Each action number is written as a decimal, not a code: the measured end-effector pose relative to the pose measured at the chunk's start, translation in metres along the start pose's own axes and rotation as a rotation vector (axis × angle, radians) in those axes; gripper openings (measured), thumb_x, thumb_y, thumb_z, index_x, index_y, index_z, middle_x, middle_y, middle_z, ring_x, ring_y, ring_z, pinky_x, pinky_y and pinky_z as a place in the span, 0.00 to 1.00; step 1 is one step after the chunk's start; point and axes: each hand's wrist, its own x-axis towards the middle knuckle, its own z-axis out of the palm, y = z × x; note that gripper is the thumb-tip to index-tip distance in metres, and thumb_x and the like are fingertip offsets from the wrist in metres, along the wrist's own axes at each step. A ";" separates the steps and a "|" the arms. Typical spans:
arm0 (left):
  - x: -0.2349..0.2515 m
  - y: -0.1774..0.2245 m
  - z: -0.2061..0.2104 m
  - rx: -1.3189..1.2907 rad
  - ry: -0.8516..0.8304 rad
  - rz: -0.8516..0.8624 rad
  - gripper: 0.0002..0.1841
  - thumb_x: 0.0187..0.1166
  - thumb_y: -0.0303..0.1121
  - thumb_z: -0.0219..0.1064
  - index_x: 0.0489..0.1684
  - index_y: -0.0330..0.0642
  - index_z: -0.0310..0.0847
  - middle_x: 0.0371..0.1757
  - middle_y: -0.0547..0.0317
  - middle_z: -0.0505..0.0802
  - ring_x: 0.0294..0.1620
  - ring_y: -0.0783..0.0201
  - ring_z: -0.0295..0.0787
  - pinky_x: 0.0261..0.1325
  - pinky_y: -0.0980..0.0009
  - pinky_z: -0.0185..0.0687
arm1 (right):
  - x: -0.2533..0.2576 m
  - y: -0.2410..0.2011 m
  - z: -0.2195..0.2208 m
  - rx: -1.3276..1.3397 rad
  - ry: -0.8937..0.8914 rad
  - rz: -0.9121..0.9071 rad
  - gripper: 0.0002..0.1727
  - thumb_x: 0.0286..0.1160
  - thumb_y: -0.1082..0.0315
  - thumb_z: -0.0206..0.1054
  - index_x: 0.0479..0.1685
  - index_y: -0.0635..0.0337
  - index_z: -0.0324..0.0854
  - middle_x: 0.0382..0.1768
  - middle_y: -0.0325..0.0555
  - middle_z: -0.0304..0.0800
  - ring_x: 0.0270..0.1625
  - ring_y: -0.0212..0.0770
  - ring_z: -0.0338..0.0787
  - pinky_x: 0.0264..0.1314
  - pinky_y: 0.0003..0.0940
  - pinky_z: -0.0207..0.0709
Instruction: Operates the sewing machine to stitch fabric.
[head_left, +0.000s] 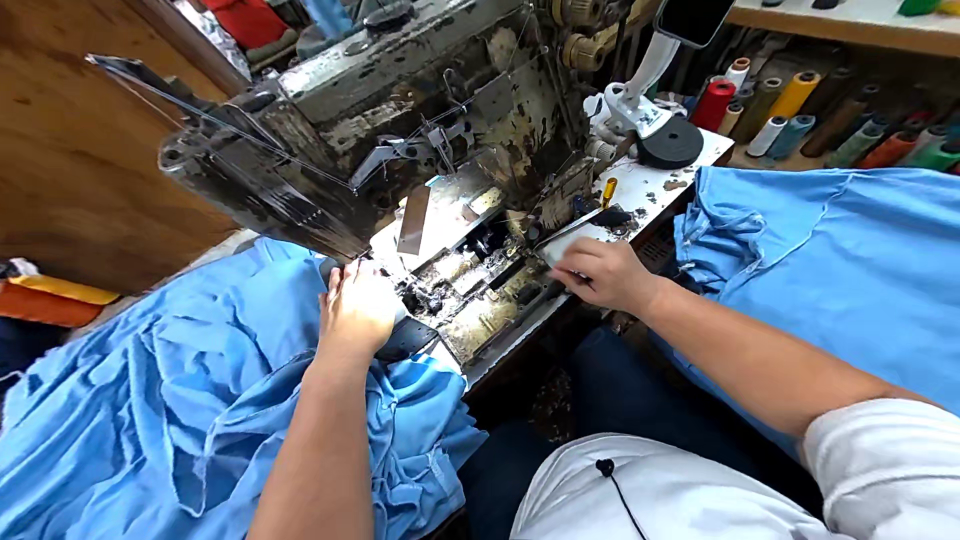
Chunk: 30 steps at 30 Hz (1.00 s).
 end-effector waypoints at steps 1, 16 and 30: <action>0.002 0.000 0.001 0.002 -0.001 -0.011 0.28 0.79 0.29 0.67 0.79 0.29 0.71 0.86 0.33 0.71 0.90 0.35 0.58 0.87 0.30 0.50 | 0.024 -0.005 0.002 -0.020 -0.046 0.066 0.10 0.78 0.64 0.68 0.38 0.59 0.92 0.41 0.49 0.93 0.35 0.45 0.93 0.30 0.43 0.87; 0.004 -0.011 0.012 -0.034 0.074 0.028 0.26 0.87 0.32 0.52 0.81 0.26 0.68 0.87 0.33 0.70 0.92 0.39 0.57 0.92 0.41 0.46 | 0.190 -0.027 0.023 -0.139 -0.782 0.599 0.24 0.87 0.48 0.58 0.49 0.61 0.87 0.57 0.60 0.89 0.64 0.61 0.88 0.56 0.68 0.79; 0.000 -0.006 0.014 -0.162 0.150 -0.017 0.25 0.92 0.37 0.45 0.78 0.29 0.72 0.83 0.33 0.75 0.88 0.33 0.63 0.84 0.31 0.57 | 0.208 -0.044 0.028 -0.201 -0.795 0.628 0.11 0.75 0.69 0.67 0.48 0.69 0.84 0.58 0.63 0.87 0.65 0.62 0.87 0.56 0.65 0.80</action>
